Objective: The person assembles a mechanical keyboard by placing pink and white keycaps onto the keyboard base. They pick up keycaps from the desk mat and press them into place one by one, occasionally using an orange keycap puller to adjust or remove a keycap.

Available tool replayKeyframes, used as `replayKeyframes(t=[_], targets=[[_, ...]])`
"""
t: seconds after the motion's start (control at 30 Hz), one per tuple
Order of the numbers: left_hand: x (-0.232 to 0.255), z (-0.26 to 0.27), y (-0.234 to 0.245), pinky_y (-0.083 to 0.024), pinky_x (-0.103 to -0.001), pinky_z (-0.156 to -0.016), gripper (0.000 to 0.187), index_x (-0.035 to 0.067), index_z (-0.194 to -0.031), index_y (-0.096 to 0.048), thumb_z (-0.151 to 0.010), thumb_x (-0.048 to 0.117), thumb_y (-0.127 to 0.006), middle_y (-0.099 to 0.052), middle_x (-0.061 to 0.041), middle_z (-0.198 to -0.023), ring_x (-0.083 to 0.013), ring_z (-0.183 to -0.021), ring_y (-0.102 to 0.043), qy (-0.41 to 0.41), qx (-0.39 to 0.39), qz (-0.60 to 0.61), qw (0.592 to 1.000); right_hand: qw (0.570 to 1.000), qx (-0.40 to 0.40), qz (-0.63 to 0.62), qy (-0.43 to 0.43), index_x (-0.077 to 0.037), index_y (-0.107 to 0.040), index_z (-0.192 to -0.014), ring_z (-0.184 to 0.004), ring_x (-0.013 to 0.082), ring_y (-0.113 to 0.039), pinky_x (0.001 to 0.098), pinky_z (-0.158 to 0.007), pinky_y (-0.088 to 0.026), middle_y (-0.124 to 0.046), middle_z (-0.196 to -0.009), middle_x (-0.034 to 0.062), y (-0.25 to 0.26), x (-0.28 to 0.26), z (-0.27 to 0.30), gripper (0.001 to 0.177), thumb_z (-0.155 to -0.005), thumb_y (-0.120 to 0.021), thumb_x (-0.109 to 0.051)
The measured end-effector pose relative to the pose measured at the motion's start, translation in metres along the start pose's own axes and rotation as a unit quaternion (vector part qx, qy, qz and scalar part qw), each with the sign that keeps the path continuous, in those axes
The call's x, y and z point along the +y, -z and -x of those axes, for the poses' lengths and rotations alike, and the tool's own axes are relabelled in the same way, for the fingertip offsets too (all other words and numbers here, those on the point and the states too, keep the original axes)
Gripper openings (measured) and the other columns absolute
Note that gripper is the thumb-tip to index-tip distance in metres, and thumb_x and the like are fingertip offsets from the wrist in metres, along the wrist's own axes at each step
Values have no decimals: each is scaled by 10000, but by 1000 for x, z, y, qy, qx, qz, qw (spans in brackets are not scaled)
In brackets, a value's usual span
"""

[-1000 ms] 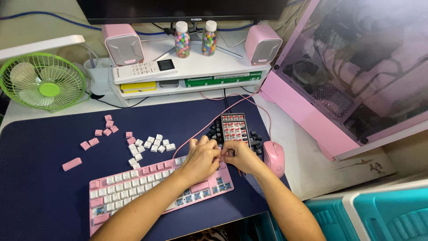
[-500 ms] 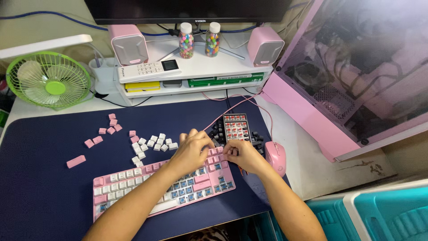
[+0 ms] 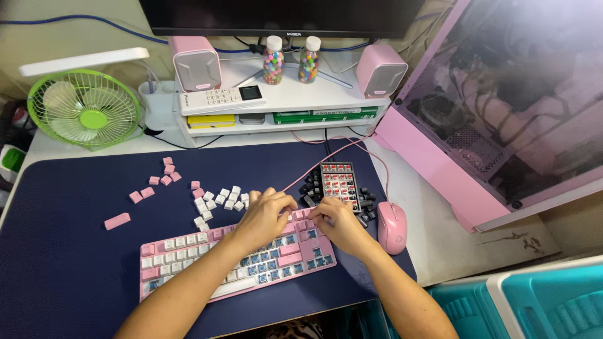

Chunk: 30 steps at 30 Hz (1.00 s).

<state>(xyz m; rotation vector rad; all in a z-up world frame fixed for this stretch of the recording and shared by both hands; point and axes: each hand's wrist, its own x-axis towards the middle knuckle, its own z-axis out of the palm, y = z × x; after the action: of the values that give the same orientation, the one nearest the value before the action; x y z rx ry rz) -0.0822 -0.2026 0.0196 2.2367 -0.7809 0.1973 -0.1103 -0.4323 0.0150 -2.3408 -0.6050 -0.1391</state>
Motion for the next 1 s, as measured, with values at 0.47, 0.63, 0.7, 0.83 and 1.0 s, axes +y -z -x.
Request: replayKeyframes(t=[0.47,0.63,0.7,0.83,1.0], targets=[[-1,9,9,-326,-425,-802,71,86,-794,-685,-825,62,-626,-682,-18,-816,-223,-841,-575,-6,-3,7,1000,1000,-12,6,10,-111,-739,-906,-815,181,-599,370,-817,-388,-620,-800,-14,-9,-21,-14,113,-810,-723,-54],[-10,16,20,-325,-433,-806,50,87,-761,-657,-799,64,-634,-658,-19,-792,-233,-844,-572,-5,3,0,1000,1000,-9,11,11,-98,-737,-828,-749,189,-588,363,-792,-387,-625,-740,5,-21,-32,-32,58,-802,-787,-113],[-16,19,23,-330,-434,-808,61,91,-755,-650,-783,47,-618,-656,-11,-795,-234,-852,-574,5,7,-13,1000,999,-18,27,14,-109,-756,-822,-736,191,-590,366,-786,-373,-636,-713,10,-28,-35,-44,62,-796,-806,-135],[-37,28,36,-343,-444,-809,43,86,-772,-647,-767,45,-636,-650,-17,-808,-244,-876,-585,10,47,-23,999,997,-16,8,72,-105,-747,-855,-779,183,-613,377,-780,-375,-673,-794,-8,-49,-42,-70,68,-792,-770,-114],[-68,43,62,-383,-453,-792,58,86,-825,-669,-790,44,-650,-660,-24,-841,-261,-904,-597,34,86,-26,995,996,-45,23,68,-109,-762,-884,-804,209,-611,410,-775,-353,-672,-800,6,-80,-56,-108,61,-826,-745,-121]])
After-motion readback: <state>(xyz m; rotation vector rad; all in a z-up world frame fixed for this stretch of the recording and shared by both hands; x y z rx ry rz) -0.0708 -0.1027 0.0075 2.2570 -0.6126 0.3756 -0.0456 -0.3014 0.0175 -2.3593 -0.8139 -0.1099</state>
